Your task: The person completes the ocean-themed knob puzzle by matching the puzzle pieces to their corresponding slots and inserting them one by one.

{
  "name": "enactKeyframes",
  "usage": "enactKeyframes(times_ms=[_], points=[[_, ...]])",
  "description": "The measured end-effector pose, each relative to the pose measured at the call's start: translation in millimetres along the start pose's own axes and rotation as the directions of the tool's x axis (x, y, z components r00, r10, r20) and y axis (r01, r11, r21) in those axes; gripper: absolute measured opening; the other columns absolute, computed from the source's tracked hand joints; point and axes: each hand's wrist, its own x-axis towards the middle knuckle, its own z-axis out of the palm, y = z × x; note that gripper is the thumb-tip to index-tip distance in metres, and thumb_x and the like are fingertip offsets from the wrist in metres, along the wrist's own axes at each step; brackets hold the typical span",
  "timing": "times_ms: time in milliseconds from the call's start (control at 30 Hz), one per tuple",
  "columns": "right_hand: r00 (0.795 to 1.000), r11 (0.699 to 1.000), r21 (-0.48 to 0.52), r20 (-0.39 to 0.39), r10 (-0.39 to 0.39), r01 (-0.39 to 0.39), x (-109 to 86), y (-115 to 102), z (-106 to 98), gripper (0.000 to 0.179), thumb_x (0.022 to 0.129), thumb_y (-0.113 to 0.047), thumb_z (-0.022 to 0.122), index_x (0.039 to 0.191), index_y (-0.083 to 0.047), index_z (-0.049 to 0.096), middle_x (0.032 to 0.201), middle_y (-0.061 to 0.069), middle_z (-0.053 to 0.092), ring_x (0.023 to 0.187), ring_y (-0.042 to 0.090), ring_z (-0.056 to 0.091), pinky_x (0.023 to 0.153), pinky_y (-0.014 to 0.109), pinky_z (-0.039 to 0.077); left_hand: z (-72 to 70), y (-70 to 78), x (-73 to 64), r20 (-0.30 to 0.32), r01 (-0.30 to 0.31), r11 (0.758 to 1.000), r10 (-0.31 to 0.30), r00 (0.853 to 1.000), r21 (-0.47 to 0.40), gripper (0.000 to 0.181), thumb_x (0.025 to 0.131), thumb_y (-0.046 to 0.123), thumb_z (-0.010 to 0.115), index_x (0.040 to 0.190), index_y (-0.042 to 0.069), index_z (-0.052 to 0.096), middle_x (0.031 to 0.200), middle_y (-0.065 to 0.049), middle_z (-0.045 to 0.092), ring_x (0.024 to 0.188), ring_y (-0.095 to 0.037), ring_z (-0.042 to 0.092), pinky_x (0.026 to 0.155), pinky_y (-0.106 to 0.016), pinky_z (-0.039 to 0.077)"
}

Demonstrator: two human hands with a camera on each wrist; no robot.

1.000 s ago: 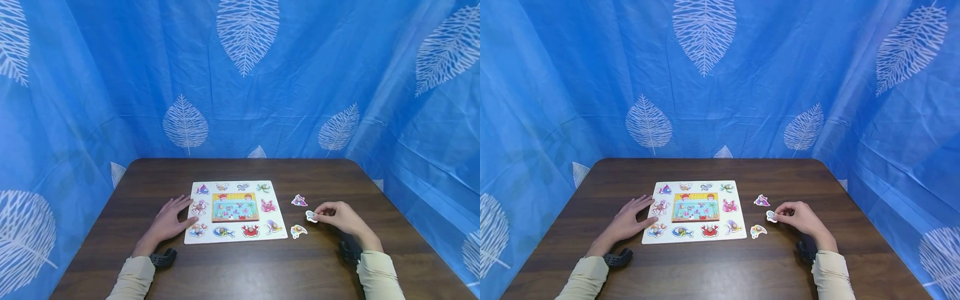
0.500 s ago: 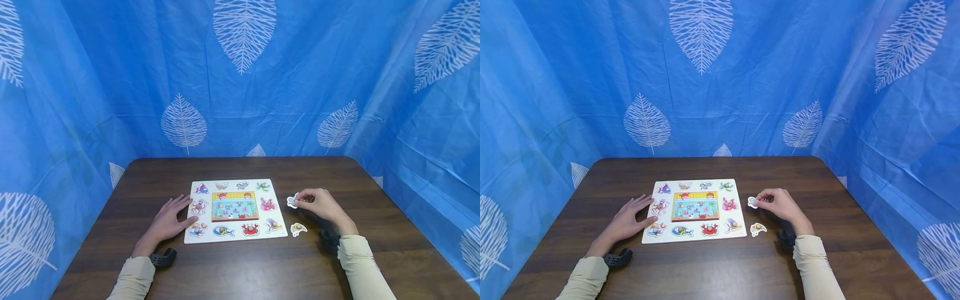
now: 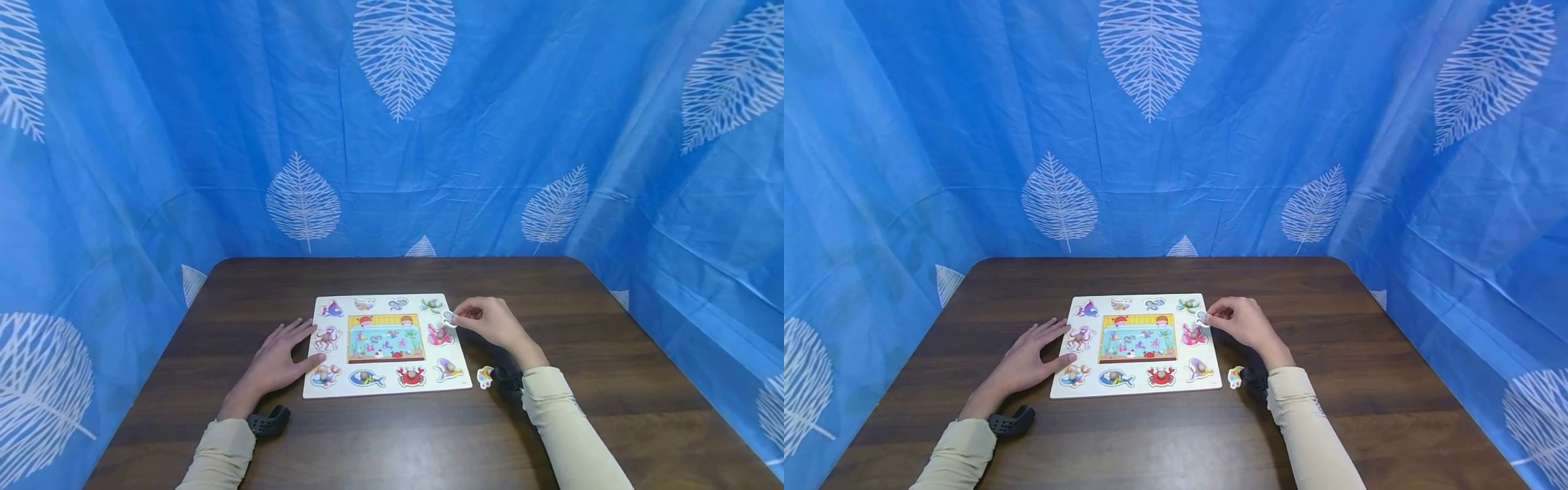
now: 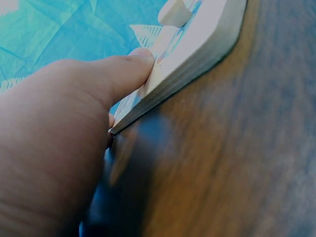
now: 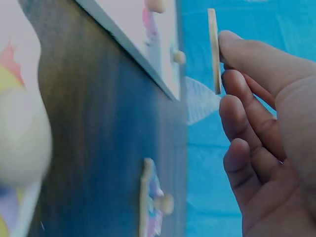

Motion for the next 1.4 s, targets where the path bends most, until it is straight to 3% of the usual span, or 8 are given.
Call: enactKeyframes(times_ms=[267,633,900,1400], points=[[1.000,1.000,-0.015,0.013,-0.001,0.002,13.4,-7.8,11.7,0.015,0.093,-0.024,0.079,0.104,-0.015,0.080,0.092,-0.003,0.075,0.083,0.015,0.062,0.079,0.032,0.055,-0.4,0.6,0.1,0.002,0.007,1.000,-0.007,1.000,-0.003,0.075,0.093,0.051,0.072,0.151,0.008,0.051,0.161,-0.018,0.043,0.153,-0.042,0.032,0.123,-0.066,0.021],[1.000,1.000,-0.022,-0.002,-0.002,0.002,29.6,-20.1,24.0,0.016,0.093,-0.025,0.079,0.104,-0.014,0.080,0.093,-0.001,0.074,0.083,0.017,0.059,0.075,0.030,0.051,-1.9,0.3,0.8,0.007,0.011,1.000,-0.011,1.000,0.000,0.076,0.093,0.052,0.071,0.152,0.008,0.051,0.161,-0.018,0.043,0.152,-0.042,0.032,0.123,-0.066,0.022],[0.998,0.999,-0.010,0.047,0.040,-0.039,43.0,-28.3,32.1,0.018,0.092,-0.028,0.079,0.104,-0.015,0.081,0.096,-0.001,0.076,0.080,0.017,0.058,0.068,0.029,0.049,-3.0,-0.3,0.2,0.007,0.018,1.000,-0.018,1.000,-0.003,0.075,0.093,0.050,0.072,0.151,0.007,0.051,0.161,-0.018,0.043,0.153,-0.041,0.032,0.124,-0.064,0.022],[0.992,0.998,-0.007,0.110,0.065,-0.065,68.1,-43.5,49.2,0.015,0.094,-0.027,0.077,0.105,-0.018,0.081,0.102,-0.001,0.075,0.086,0.016,0.060,0.076,0.031,0.049,-7.1,2.0,1.8,0.010,0.018,1.000,-0.018,1.000,-0.007,0.075,0.093,0.049,0.072,0.151,0.008,0.052,0.161,-0.017,0.044,0.153,-0.041,0.032,0.124,-0.065,0.022]])
